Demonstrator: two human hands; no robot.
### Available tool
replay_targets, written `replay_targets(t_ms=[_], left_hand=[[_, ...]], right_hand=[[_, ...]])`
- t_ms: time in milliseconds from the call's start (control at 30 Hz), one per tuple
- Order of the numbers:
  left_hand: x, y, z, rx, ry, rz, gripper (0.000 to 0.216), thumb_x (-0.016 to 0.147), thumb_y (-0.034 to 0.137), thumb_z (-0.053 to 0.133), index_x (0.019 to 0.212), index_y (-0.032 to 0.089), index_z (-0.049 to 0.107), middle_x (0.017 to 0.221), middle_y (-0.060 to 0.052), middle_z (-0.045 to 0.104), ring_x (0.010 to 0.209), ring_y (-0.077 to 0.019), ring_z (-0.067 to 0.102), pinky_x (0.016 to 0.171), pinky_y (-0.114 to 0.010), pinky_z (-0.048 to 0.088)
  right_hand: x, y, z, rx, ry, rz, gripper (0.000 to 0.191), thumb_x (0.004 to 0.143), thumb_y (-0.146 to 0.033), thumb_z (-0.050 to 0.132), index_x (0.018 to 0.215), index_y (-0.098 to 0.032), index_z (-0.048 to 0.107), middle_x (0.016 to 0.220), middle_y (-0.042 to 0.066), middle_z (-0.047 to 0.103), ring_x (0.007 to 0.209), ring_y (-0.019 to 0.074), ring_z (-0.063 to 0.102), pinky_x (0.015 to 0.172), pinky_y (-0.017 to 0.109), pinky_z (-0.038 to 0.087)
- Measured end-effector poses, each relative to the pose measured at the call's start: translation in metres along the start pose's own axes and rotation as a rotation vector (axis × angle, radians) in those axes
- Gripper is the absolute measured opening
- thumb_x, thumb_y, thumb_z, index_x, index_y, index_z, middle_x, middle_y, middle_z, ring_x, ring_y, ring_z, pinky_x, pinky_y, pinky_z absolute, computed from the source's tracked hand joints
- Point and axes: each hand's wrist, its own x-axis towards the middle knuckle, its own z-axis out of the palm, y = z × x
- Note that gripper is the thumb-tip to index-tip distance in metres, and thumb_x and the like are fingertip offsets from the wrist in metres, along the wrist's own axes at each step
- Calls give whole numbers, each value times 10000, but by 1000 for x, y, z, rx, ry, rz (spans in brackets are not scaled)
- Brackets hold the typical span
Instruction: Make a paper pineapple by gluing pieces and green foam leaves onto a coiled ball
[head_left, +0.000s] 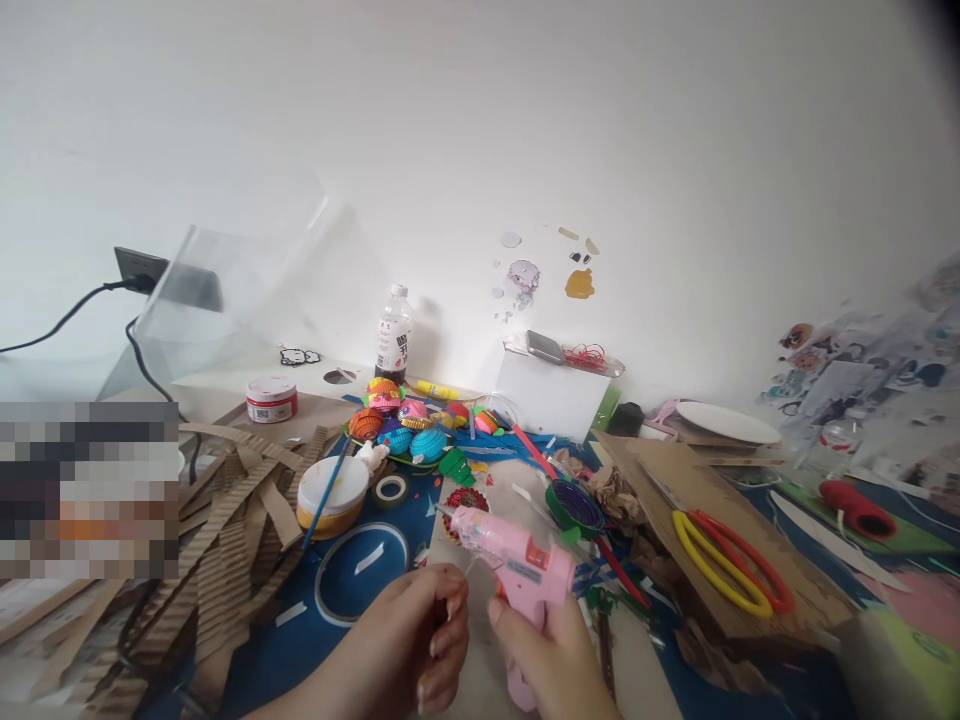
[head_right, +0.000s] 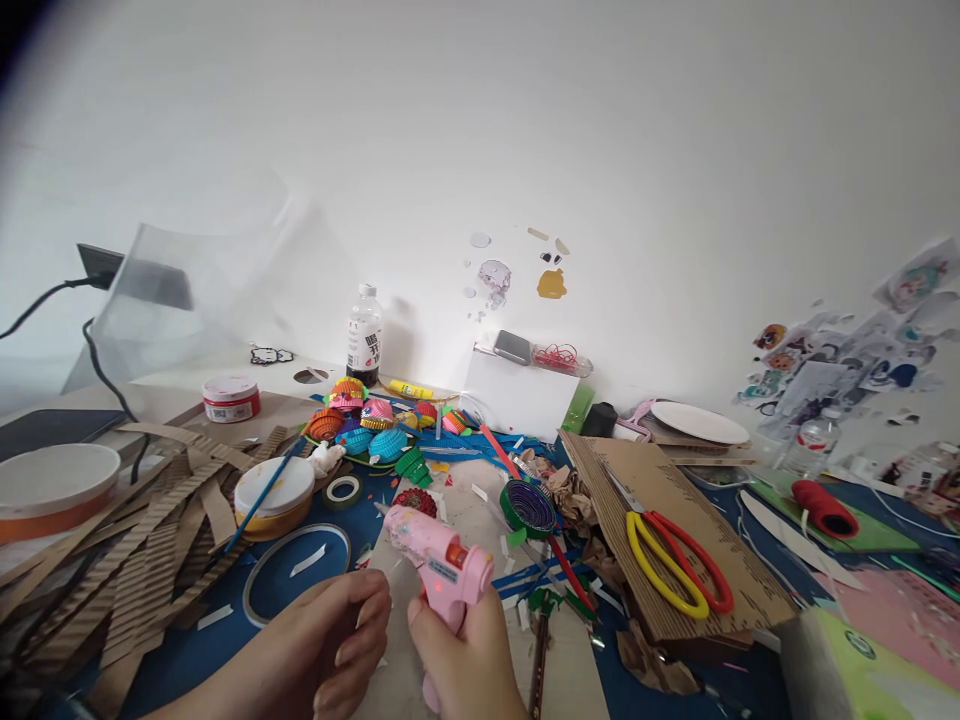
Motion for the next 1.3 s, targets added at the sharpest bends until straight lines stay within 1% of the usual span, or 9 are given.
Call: replay_targets(t_ms=[67, 167, 333, 433, 600, 733, 967, 1200, 1300], left_hand=[[2, -3, -2, 27, 25, -1, 366, 620, 477, 618, 501, 202, 410, 383, 92, 346, 287, -36, 244, 351, -216, 139], [6, -6, -5, 97, 79, 83, 410, 617, 545, 644, 538, 185, 465, 398, 84, 396, 287, -34, 288, 360, -211, 167], [7, -1, -7, 106, 61, 157, 391, 571, 468, 751, 585, 144, 535, 470, 53, 490, 343, -31, 361, 411, -203, 229], [5, 1, -6, 19, 32, 129, 364, 565, 415, 774, 586, 145, 532, 471, 60, 467, 361, -33, 336, 413, -203, 219], [4, 0, -7, 15, 4, 150, 403, 613, 438, 743, 508, 157, 474, 386, 75, 389, 369, -31, 247, 421, -203, 187], [3, 0, -6, 46, 19, 176, 428, 611, 455, 741, 487, 159, 458, 376, 70, 402, 368, -33, 261, 426, -208, 189], [1, 2, -5, 79, 91, 182, 388, 618, 433, 733, 518, 155, 482, 367, 73, 416, 348, -30, 273, 414, -203, 186], [4, 2, -6, 101, 119, 240, 318, 664, 354, 658, 523, 179, 433, 364, 75, 405, 322, -31, 286, 390, -198, 196], [1, 0, -4, 68, 73, 275, 261, 661, 313, 617, 541, 185, 425, 396, 81, 398, 314, -27, 282, 383, -196, 202]], right_hand=[[0, -1, 0, 7, 2, 43, 304, 570, -343, 715, 794, -158, 625, 550, -30, 563, 542, 152, 546, 506, 234, 441], [1, 3, -1, 16, -10, 51, 323, 563, -363, 706, 800, -157, 626, 546, -33, 553, 526, 144, 519, 498, 234, 421], [2, 11, 0, -20, -15, -2, 331, 583, -375, 680, 822, -154, 623, 584, -11, 584, 586, 171, 549, 563, 257, 432], [2, 12, 0, -28, -13, -20, 315, 588, -373, 667, 810, -154, 620, 603, -5, 597, 613, 180, 564, 579, 262, 443], [2, 12, 0, -116, -19, -27, 245, 600, -353, 676, 749, -163, 637, 486, -37, 521, 594, 193, 575, 552, 258, 456], [1, 14, 1, -133, -17, -64, 252, 598, -356, 687, 758, -167, 645, 524, -16, 571, 610, 203, 587, 555, 263, 470], [2, 16, 5, -114, 25, -105, 334, 603, -356, 624, 845, -124, 619, 713, 62, 667, 677, 226, 617, 635, 302, 499], [-1, 9, 6, -97, 43, -139, 305, 588, -342, 645, 809, -132, 620, 684, 51, 651, 675, 230, 624, 642, 299, 505], [2, 8, 3, -96, 71, -137, 290, 588, -348, 660, 790, -143, 624, 658, 36, 641, 670, 223, 617, 636, 290, 502]])
